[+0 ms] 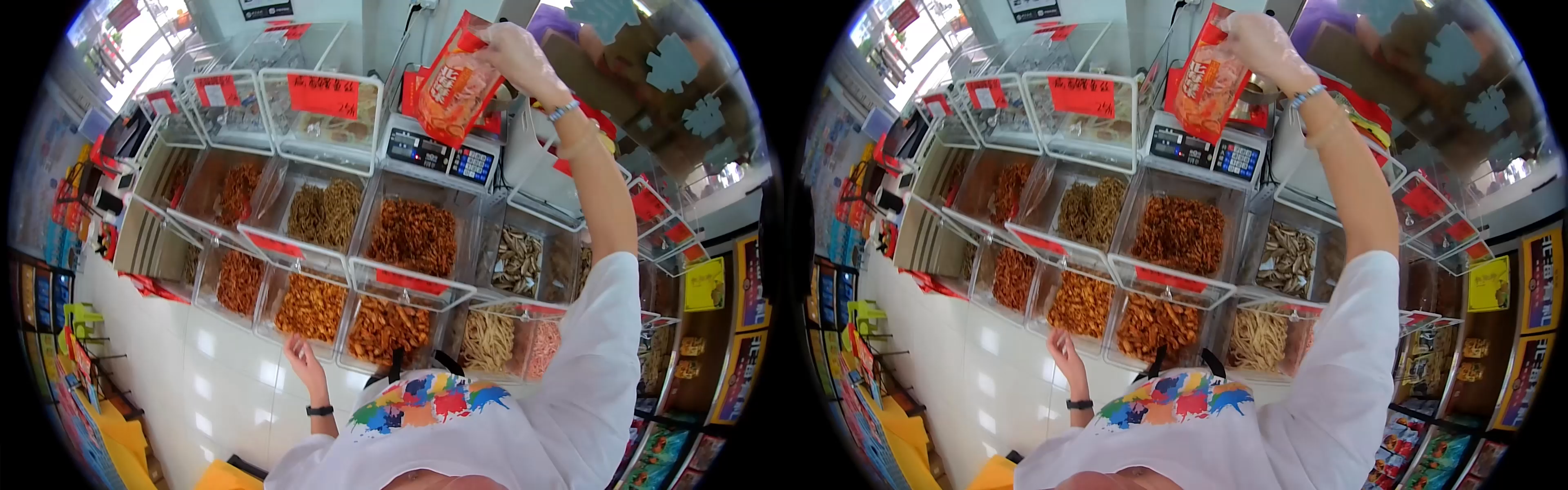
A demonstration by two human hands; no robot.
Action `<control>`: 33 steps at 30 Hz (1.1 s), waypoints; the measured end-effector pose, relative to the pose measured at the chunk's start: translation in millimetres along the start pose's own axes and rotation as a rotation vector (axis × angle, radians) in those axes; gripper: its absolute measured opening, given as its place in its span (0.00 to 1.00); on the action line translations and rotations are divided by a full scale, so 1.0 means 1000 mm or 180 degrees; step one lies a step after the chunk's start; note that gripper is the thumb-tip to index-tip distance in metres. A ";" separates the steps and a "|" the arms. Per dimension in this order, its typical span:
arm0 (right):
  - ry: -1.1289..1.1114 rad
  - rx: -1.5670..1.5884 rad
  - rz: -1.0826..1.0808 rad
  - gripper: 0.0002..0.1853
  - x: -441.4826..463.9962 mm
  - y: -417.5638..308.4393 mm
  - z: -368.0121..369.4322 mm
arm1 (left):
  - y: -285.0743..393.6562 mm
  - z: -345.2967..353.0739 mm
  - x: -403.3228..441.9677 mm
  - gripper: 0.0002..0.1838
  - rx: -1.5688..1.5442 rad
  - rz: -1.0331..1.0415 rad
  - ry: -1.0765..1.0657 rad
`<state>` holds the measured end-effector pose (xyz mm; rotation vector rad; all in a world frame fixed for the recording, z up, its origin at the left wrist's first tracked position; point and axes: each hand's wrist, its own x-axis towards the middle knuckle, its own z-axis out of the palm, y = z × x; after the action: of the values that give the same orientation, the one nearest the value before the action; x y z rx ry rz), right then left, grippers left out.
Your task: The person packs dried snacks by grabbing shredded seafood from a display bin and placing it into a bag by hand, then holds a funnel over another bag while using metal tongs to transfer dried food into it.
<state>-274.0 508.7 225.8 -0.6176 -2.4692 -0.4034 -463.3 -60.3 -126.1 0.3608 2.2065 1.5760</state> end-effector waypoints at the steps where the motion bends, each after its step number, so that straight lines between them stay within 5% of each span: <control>1: -0.0084 0.0007 0.0144 0.20 0.009 0.012 0.020 | -0.008 0.000 0.004 0.20 -0.0011 0.0026 -0.0028; 10: -0.0987 -0.0414 0.0371 0.24 0.053 0.046 0.110 | -0.034 0.023 0.021 0.20 0.0098 -0.0435 -0.0152; 13: -0.0654 -0.0610 0.1078 0.24 0.072 0.070 0.104 | -0.040 0.028 0.029 0.20 0.0148 -0.0409 -0.0240; 14: 0.0137 -0.0355 0.1257 0.24 0.079 0.059 0.087 | -0.037 0.031 0.033 0.20 0.0191 -0.0401 -0.0282; 16: 0.0588 -0.1171 0.0257 0.20 0.083 0.079 0.067 | -0.030 0.036 0.038 0.20 0.0261 -0.0406 -0.0331; 17: 0.0845 -0.0766 0.0711 0.18 0.092 0.077 0.055 | -0.026 0.039 0.041 0.20 0.0277 -0.0408 -0.0370; 21: 0.0760 -0.0788 0.0623 0.17 0.091 0.088 0.036 | -0.028 0.046 0.047 0.21 0.0331 -0.0393 -0.0421; 23: -0.0776 -0.0937 0.0455 0.18 0.088 0.090 0.031 | -0.026 0.049 0.047 0.21 0.0323 -0.0424 -0.0450; 26: -0.1679 -0.0466 0.0848 0.20 0.083 0.079 0.043 | -0.032 0.053 0.048 0.21 0.0276 -0.0425 -0.0435; 31: -0.1965 -0.0455 0.0791 0.22 0.070 0.060 0.069 | -0.034 0.052 0.050 0.20 0.0212 -0.0333 -0.0433; 33: -0.1799 -0.0041 0.1255 0.22 0.065 0.053 0.079 | -0.031 0.053 0.051 0.20 0.0188 -0.0274 -0.0368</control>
<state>-330.2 607.9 208.3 -1.3458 -2.7599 -0.0914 -483.0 -4.3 -178.8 0.3601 2.1542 1.4119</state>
